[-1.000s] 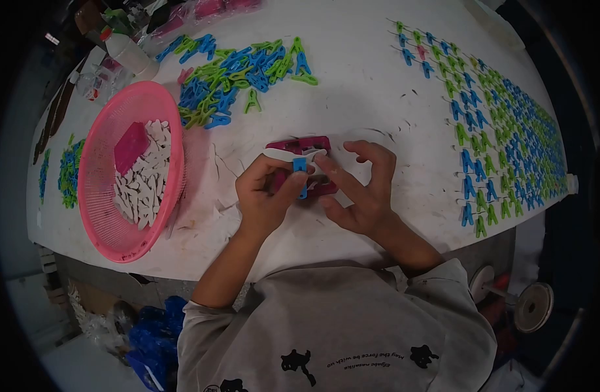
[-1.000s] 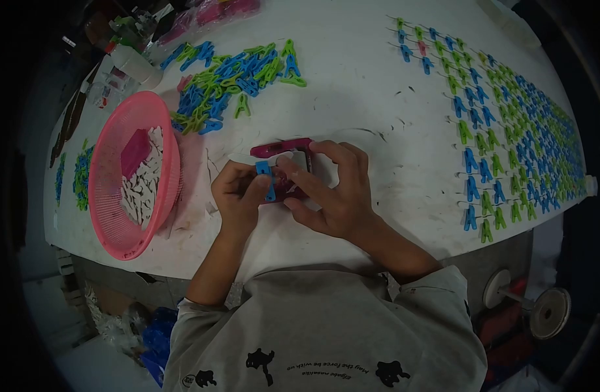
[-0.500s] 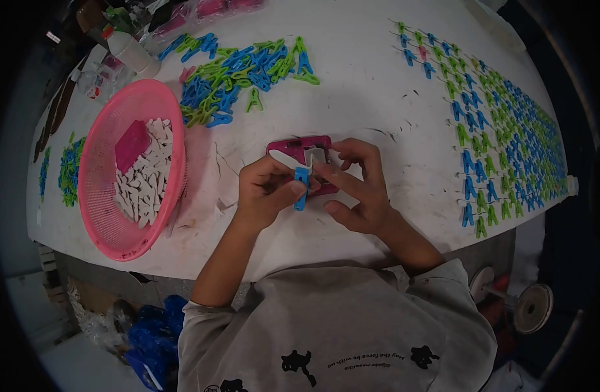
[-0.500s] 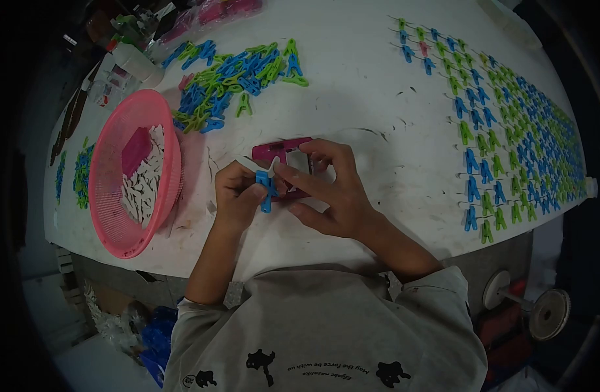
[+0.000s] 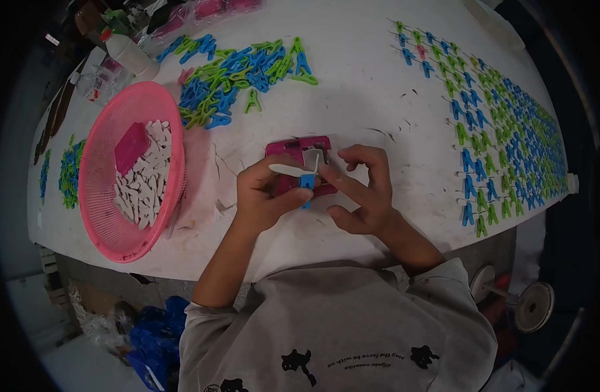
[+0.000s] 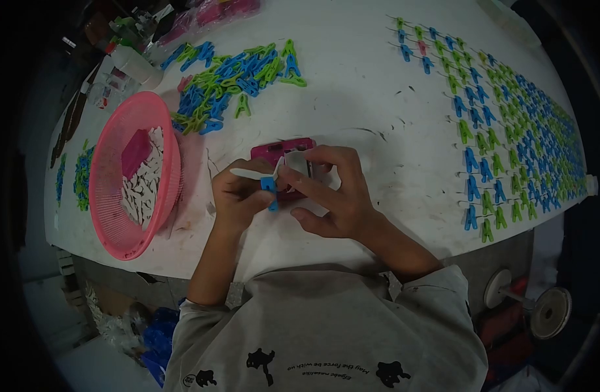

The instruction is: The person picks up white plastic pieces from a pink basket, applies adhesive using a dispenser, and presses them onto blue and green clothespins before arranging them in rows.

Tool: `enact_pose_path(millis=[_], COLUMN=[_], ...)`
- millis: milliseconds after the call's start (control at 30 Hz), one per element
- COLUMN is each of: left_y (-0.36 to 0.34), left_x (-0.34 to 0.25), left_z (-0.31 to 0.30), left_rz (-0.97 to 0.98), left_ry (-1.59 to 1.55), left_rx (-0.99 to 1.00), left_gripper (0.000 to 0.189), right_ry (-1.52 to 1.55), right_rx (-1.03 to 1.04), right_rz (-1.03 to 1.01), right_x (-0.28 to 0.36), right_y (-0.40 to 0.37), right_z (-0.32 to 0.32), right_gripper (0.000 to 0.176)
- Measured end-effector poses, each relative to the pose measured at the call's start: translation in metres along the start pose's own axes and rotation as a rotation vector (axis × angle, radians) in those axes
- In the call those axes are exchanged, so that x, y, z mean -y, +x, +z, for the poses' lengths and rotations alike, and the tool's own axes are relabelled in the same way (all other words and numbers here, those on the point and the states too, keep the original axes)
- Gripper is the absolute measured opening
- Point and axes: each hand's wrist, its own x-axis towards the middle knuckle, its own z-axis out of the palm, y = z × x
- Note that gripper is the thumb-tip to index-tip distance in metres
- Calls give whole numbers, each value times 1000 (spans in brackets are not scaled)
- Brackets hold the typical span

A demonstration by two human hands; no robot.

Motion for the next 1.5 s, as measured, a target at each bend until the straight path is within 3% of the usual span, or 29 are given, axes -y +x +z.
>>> enact_pose_path(millis=[67,133,267,333,600,667,867,1500], left_y=[2,2,5,5,5,6,8,12], left_x=[0,-1,5,7,3,2,-2,-1], left_z=[2,3,1,0,-2,-2,0,7], left_rz=[85,230,372,421,506,514,618,692], left_ry=[134,466,581,549,696,727,909,1061], left_rx=[-17,-53,-87,-202,-267,-269,-192,-97], left_gripper=[30,36,40,38,37,37,35,35], right_ry=[-40,-81,-102,-61,66,226,441,443], right_rx=[-77,-113,-133,-128,-129,-132,-77,-33], right_rz=[-54,-111,-184,-166,-69,140,368,386], right_x=[-1,-2,-4,-5,-8,-8,-8,-4], right_y=[-4,-4,-4,-5,-6,-8,-7,-5], right_z=[-1,-3,-2,2,-1,0,8,9], right_gripper=[43,39,31,29,25,25,21,18])
